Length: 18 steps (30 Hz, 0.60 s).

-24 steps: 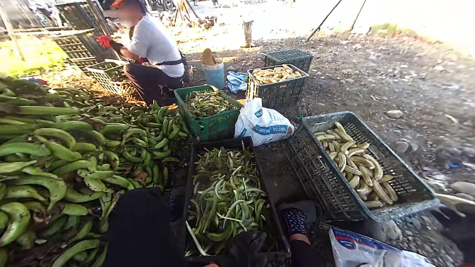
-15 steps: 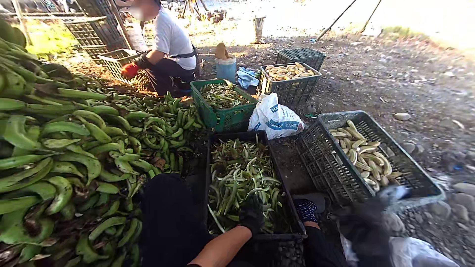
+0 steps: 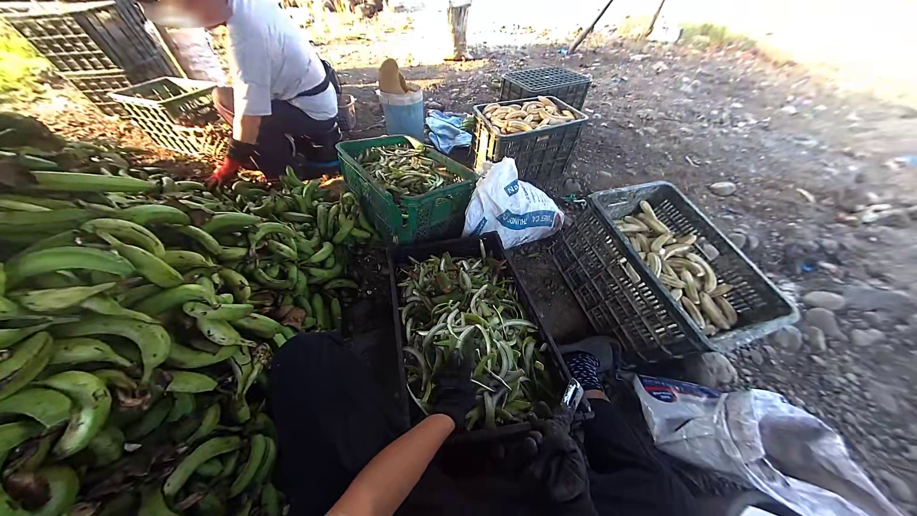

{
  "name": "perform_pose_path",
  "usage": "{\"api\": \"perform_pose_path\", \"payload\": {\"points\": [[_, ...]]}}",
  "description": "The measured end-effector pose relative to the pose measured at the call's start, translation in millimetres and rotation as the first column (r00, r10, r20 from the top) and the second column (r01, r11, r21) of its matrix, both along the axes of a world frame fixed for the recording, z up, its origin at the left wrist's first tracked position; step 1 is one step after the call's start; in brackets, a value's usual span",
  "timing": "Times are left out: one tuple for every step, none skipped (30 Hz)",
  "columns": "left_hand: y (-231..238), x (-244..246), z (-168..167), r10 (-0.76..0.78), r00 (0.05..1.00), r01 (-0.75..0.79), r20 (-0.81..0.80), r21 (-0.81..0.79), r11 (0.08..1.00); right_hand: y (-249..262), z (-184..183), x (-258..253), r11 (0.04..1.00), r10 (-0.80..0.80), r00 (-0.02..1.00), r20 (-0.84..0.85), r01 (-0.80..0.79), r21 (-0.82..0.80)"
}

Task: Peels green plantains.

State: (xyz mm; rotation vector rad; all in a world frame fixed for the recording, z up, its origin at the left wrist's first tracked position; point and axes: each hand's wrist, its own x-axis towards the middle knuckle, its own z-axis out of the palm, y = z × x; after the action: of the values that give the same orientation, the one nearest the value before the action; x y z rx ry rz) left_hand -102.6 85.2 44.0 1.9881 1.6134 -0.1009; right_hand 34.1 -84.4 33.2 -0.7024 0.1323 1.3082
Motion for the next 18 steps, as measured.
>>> {"api": "perform_pose_path", "payload": {"points": [[-1.4, -1.1, -2.7, 0.097, 0.995, -0.098, 0.013, 0.012, 0.995, 0.5, -1.5, 0.4, 1.000, -0.004, 1.000, 0.006, 0.004, -0.017], [-1.4, -0.3, -7.0, 0.178, 0.984, -0.178, 0.010, 0.027, 0.984, 0.9, -2.8, 0.3, 0.999, -0.001, 1.000, 0.017, 0.001, -0.034], [-1.6, 1.1, -10.5, 0.230, 0.973, -0.230, 0.006, 0.038, 0.972, 1.5, -3.8, -0.4, 0.999, 0.003, 1.000, 0.018, -0.003, -0.050], [-3.1, 2.3, -12.3, 0.242, 0.970, -0.242, 0.003, 0.039, 0.970, 2.0, -3.6, -1.2, 0.998, 0.010, 1.000, 0.021, -0.009, -0.064], [-5.5, 2.8, -13.1, 0.217, 0.976, -0.216, -0.009, 0.041, 0.975, 2.5, -2.4, -1.7, 0.997, 0.022, 0.999, 0.025, -0.020, -0.075], [-7.5, 3.0, -12.5, 0.167, 0.985, -0.166, -0.036, 0.035, 0.986, 2.9, -1.2, -1.6, 0.997, 0.028, 0.999, 0.027, -0.026, -0.078], [-8.0, 3.3, -9.5, 0.104, 0.992, -0.104, -0.066, 0.008, 0.995, 3.4, -0.5, -1.2, 0.997, 0.023, 0.999, 0.031, -0.020, -0.079], [-7.7, 4.3, -5.6, 0.025, 0.994, -0.028, -0.109, -0.024, 0.999, 4.1, -0.1, -1.2, 0.997, 0.013, 0.999, 0.036, -0.010, -0.073], [-6.8, 5.9, -3.3, -0.056, 0.987, 0.047, -0.154, -0.059, 0.997, 5.2, 0.7, -1.6, 0.998, 0.003, 0.999, 0.052, 0.000, -0.065], [-5.8, 8.6, -4.5, -0.117, 0.974, 0.102, -0.196, -0.089, 0.991, 5.6, -0.8, -1.5, 0.998, -0.003, 0.999, 0.053, 0.006, -0.058], [-4.8, 11.3, -7.6, -0.161, 0.960, 0.141, -0.227, -0.102, 0.985, 5.4, -0.5, -2.5, 0.997, -0.003, 0.998, 0.058, 0.007, -0.074], [-3.6, 13.6, -10.0, -0.182, 0.952, 0.159, -0.245, -0.112, 0.981, 4.8, 1.0, -4.2, 0.995, -0.004, 0.999, 0.053, 0.009, -0.096], [-1.6, 15.9, -9.8, -0.188, 0.949, 0.160, -0.252, -0.125, 0.979, 4.4, 1.4, -5.0, 0.994, -0.003, 0.998, 0.056, 0.009, -0.106], [1.2, 18.2, -6.5, -0.179, 0.954, 0.149, -0.240, -0.138, 0.979, 4.4, 0.6, -4.1, 0.995, -0.004, 0.998, 0.057, 0.010, -0.101], [3.5, 18.0, -1.3, -0.168, 0.962, 0.138, -0.215, -0.146, 0.980, 3.8, -1.1, -2.6, 0.996, -0.005, 0.998, 0.063, 0.011, -0.093], [4.4, 15.5, 5.8, -0.148, 0.973, 0.119, -0.180, -0.160, 0.980, 2.2, -4.0, -1.2, 0.996, 0.002, 0.997, 0.076, 0.004, -0.084], [4.9, 12.3, 13.1, -0.124, 0.980, 0.097, -0.158, -0.171, 0.981, 0.6, -6.3, -0.4, 0.997, -0.003, 0.996, 0.087, 0.010, -0.082], [5.4, 9.4, 20.3, -0.106, 0.984, 0.082, -0.145, -0.167, 0.983, -0.3, -9.4, 1.0, 0.998, -0.010, 0.997, 0.081, 0.015, -0.067]]}}
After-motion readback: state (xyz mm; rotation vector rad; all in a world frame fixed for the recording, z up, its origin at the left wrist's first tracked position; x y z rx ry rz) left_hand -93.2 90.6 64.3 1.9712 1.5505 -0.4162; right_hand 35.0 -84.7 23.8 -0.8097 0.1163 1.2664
